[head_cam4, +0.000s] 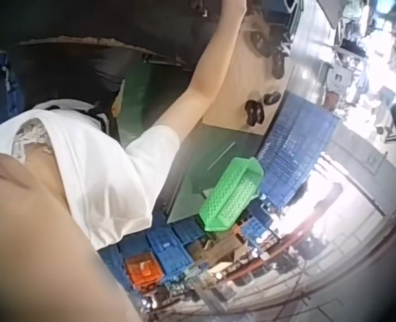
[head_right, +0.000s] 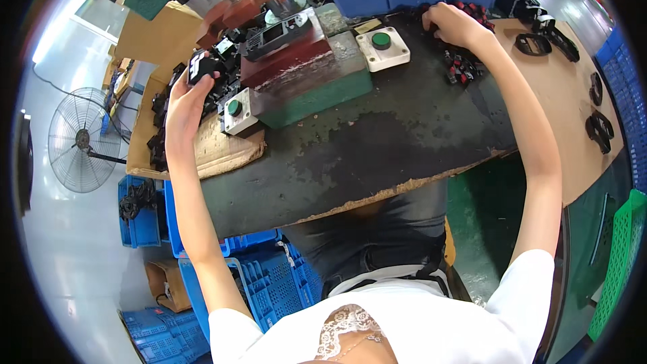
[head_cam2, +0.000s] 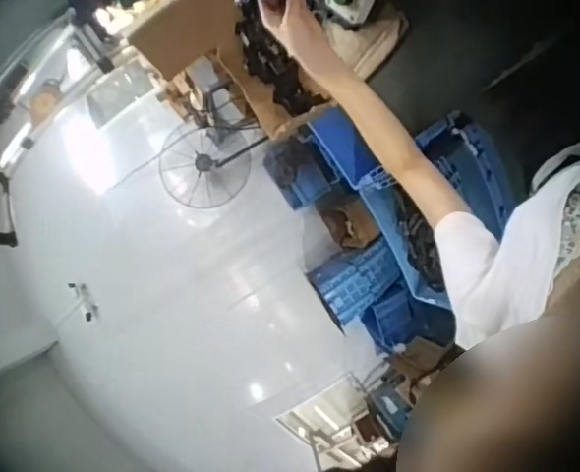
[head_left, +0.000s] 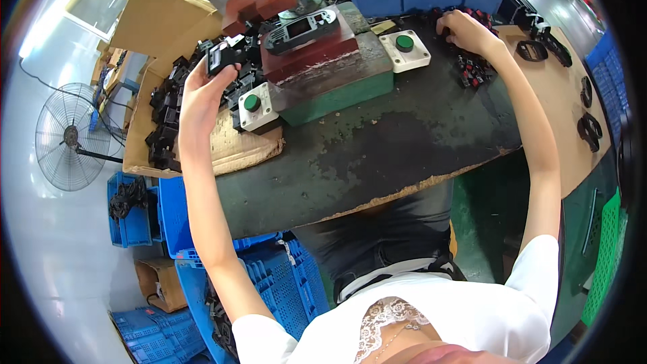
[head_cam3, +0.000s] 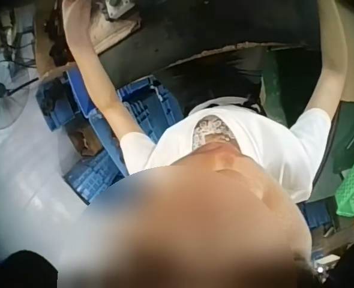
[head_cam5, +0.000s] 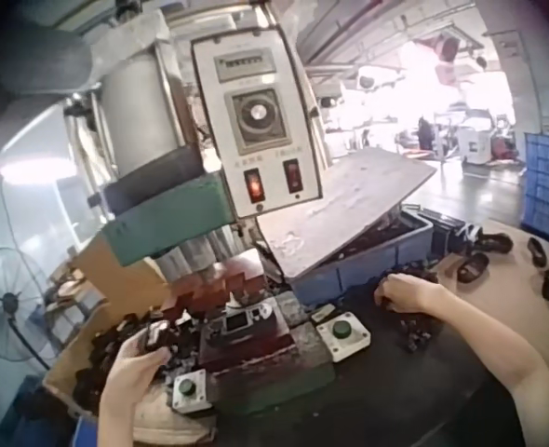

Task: Using a press machine to assemble plastic casing components for electronic devices on a production line.

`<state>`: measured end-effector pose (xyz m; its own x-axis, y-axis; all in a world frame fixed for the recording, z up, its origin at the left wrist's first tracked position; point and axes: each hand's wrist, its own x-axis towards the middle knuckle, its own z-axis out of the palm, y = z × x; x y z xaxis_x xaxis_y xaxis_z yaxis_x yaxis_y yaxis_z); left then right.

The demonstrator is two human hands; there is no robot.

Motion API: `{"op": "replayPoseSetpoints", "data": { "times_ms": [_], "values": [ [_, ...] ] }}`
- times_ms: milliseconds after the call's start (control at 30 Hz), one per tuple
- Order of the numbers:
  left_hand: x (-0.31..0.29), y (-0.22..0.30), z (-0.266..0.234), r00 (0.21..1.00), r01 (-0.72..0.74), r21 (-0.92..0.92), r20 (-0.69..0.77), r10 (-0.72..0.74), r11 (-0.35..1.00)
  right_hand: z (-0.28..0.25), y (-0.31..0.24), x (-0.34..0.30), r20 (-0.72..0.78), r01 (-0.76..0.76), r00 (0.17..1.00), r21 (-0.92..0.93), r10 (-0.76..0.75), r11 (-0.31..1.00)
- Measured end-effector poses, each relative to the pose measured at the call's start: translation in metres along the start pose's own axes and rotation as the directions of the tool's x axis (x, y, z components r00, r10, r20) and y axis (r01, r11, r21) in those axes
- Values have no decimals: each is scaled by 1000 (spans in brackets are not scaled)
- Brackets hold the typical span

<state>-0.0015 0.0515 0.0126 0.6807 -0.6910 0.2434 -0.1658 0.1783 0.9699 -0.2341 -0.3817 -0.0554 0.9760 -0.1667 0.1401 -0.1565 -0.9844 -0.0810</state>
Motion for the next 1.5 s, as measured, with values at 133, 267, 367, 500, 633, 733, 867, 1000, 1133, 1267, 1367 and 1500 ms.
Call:
{"op": "replayPoseSetpoints", "data": {
  "times_ms": [133, 267, 367, 500, 633, 733, 867, 1000, 1133, 1267, 1367, 1500],
  "values": [
    [6, 9, 17, 993, 0, 292, -111, 34, 957, -5, -16, 13, -177, 76, 984, 281, -26, 957],
    [23, 1, 39, 979, -180, 403, -20, 205, 897, -7, -44, 47, -416, 218, 909, 464, -6, 859],
    [34, -8, 52, 986, -162, 461, 52, 156, 872, -12, -70, 72, -479, 242, 870, 624, 119, 743],
    [49, -21, 65, 955, -281, 624, 109, 275, 729, -21, -107, 96, -471, 369, 882, 721, 24, 587],
    [62, -27, 65, 918, -361, 770, 193, 347, 526, -25, -131, 104, -413, 356, 909, 691, -60, 629],
    [66, -33, 69, 949, -303, 625, 132, 286, 719, -18, -147, 115, -467, 362, 884, 717, 26, 595],
    [66, -35, 67, 916, -399, 624, 231, 329, 672, -17, -152, 118, -486, 431, 873, 804, 36, 410],
    [64, -38, 65, 851, -497, 600, 195, 488, 627, -27, -144, 109, -309, 256, 951, 752, -18, 608],
    [64, -40, 65, 889, -455, 473, 196, 413, 755, -30, -146, 105, -287, 276, 955, 786, -69, 554],
    [65, -36, 64, 865, -501, 555, 317, 388, 664, -27, -149, 104, -439, 462, 884, 773, -158, 435],
    [64, -35, 62, 841, -534, 638, 335, 424, 555, -27, -148, 104, -450, 470, 879, 766, -156, 439],
    [66, -40, 60, 873, -483, 568, 255, 416, 666, -27, -148, 106, -372, 410, 908, 701, -192, 583]
  ]
}}
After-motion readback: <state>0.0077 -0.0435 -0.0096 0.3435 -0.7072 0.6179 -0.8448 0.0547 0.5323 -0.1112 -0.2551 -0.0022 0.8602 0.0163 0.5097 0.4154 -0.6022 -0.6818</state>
